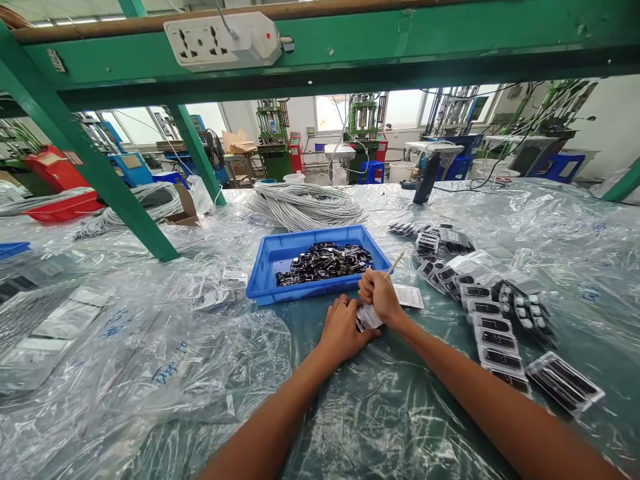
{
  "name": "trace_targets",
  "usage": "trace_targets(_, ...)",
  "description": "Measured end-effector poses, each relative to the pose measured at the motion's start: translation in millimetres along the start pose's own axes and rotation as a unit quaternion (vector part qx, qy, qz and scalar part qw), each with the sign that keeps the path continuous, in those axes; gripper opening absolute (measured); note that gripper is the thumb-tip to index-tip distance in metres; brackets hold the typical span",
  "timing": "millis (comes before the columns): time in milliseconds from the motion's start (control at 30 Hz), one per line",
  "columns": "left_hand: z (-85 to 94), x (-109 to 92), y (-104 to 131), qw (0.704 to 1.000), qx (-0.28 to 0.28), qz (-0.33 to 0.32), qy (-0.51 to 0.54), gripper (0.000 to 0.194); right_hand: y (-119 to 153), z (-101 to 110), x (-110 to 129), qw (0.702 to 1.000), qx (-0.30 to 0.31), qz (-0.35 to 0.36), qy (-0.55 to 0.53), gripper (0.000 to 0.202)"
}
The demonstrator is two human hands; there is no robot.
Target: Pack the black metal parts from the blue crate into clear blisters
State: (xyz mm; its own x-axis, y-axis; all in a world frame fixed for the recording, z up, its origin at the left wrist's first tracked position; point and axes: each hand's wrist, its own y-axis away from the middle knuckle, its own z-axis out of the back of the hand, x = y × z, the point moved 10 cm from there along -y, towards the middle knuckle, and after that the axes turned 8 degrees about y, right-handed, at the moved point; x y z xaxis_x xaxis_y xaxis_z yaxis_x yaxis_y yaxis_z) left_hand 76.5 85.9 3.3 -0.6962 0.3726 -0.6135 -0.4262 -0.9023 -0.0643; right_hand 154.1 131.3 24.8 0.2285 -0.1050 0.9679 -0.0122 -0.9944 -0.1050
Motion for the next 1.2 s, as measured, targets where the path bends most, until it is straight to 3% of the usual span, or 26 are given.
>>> trace_targets(267,2.0,-4,0,0.999,-0.025,-0.008,-0.025,0.047,8,-4,-4,0.999,-0.01,-0.03,0.033,0.045)
trace_targets(500,-1.7,-11,5,0.997,-0.015,-0.004,-0.078,0.051,27,-12,-18,0.962,0.126,-0.237,0.049,0.041)
trace_targets(600,-0.5,-13,6,0.996,-0.021,0.002,-0.083,0.047,34,-15,-20,0.951,0.157,-0.261,0.055,0.041)
trace_targets(733,4.5,-13,7,0.995,-0.012,0.009,-0.099,0.047,26,-12,-12,0.966,0.151,-0.207,0.03,0.043)
trace_targets(867,12.2,-8,5,0.991,-0.004,0.029,-0.133,0.05,3,21,14,0.996,0.035,-0.062,-0.052,0.048)
trace_targets(967,12.5,-10,1,0.994,-0.015,0.004,-0.106,0.06,-4,36,14,0.998,-0.01,-0.017,-0.062,0.05)
trace_targets(1067,3.7,-13,-5,0.998,-0.002,-0.04,-0.052,0.055,-7,35,8,0.999,-0.026,0.004,-0.047,0.052)
trace_targets(1200,-1.5,-9,-10,0.999,0.005,-0.042,-0.016,0.044,-7,23,3,0.998,-0.036,0.029,-0.034,0.053)
